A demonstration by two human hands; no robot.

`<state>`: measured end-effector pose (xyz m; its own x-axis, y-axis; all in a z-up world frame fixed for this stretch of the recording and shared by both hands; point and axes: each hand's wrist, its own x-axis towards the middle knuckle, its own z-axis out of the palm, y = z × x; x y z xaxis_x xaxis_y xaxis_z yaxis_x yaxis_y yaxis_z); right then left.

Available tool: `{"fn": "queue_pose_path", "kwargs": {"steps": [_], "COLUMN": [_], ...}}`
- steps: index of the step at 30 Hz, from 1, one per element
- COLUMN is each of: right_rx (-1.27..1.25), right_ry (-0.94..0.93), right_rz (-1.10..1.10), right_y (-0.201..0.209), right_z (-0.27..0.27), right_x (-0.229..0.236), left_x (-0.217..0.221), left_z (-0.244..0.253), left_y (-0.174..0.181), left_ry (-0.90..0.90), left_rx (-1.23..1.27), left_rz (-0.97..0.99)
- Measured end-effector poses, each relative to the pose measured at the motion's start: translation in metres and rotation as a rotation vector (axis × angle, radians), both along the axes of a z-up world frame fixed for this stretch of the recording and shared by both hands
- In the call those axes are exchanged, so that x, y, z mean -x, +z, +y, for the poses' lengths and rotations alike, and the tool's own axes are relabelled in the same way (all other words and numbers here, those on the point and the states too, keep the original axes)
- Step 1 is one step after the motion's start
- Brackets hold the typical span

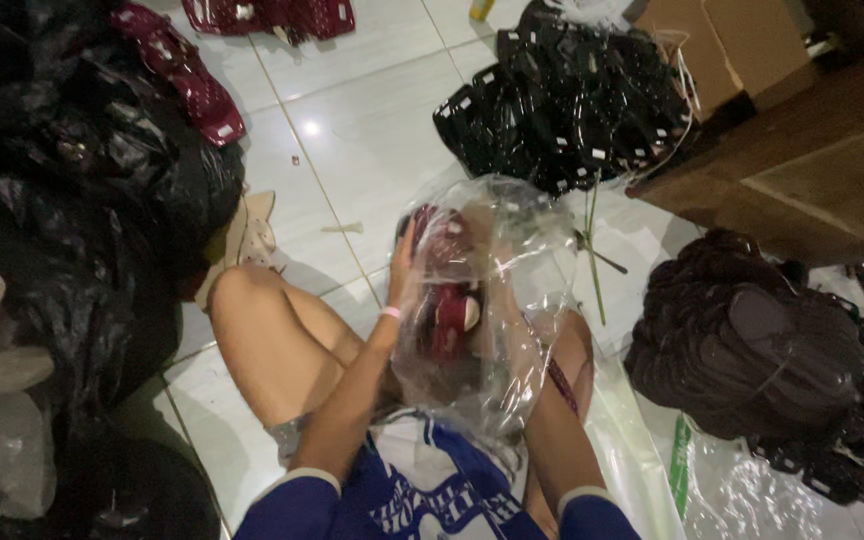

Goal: The person sits on the floor and packs pairs of red high-heeled shoes into clear plastic bags. They place a cardboard insert between the shoes before sealing them inside the bags.

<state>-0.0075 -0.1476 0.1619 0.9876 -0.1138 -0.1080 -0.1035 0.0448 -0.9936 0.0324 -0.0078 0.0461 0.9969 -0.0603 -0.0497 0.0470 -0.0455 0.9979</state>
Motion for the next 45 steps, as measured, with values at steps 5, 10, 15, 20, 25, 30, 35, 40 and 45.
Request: {"fn": "queue_pose_path", "kwargs": {"steps": [5,10,15,20,25,30,35,40,45], "right_rx": [0.017,0.095,0.393,0.750,0.176,-0.285,-0.843,-0.738,-0.141], "right_ry": [-0.011,-0.194,-0.309,0.083,0.014,-0.198,-0.481,-0.230,0.541], "right_rz": [0.039,0.026,0.115,0.380,0.507,0.627,0.363,0.001,0.444], "right_y": [0.003,0.015,0.014,0.003,-0.026,-0.071,-0.089,0.027,0.181], "right_z": [-0.003,-0.048,-0.131,-0.156,-0.152,-0.161,-0.160,-0.175,-0.177], "right_x": [0.027,0.074,0.134,0.204,0.237,0.267,0.323,0.314,0.208], "left_x": [-0.003,0.019,0.053,0.047,0.043,0.039,0.039,0.026,0.030], "left_z": [-0.004,0.011,0.011,0.011,0.012,0.014,0.023,0.011,0.012], "left_y": [-0.005,0.003,0.018,0.045,0.070,0.069,0.037,0.018,0.034], "left_ry": [0.104,-0.020,-0.142,-0.090,-0.118,-0.068,-0.149,-0.079,-0.147], "left_rx": [-0.454,0.072,0.866,0.629,0.682,0.830,0.530,0.792,0.933], "left_rz": [-0.616,0.010,0.186,0.037,-0.010,0.130,-0.025,0.115,0.138]}}
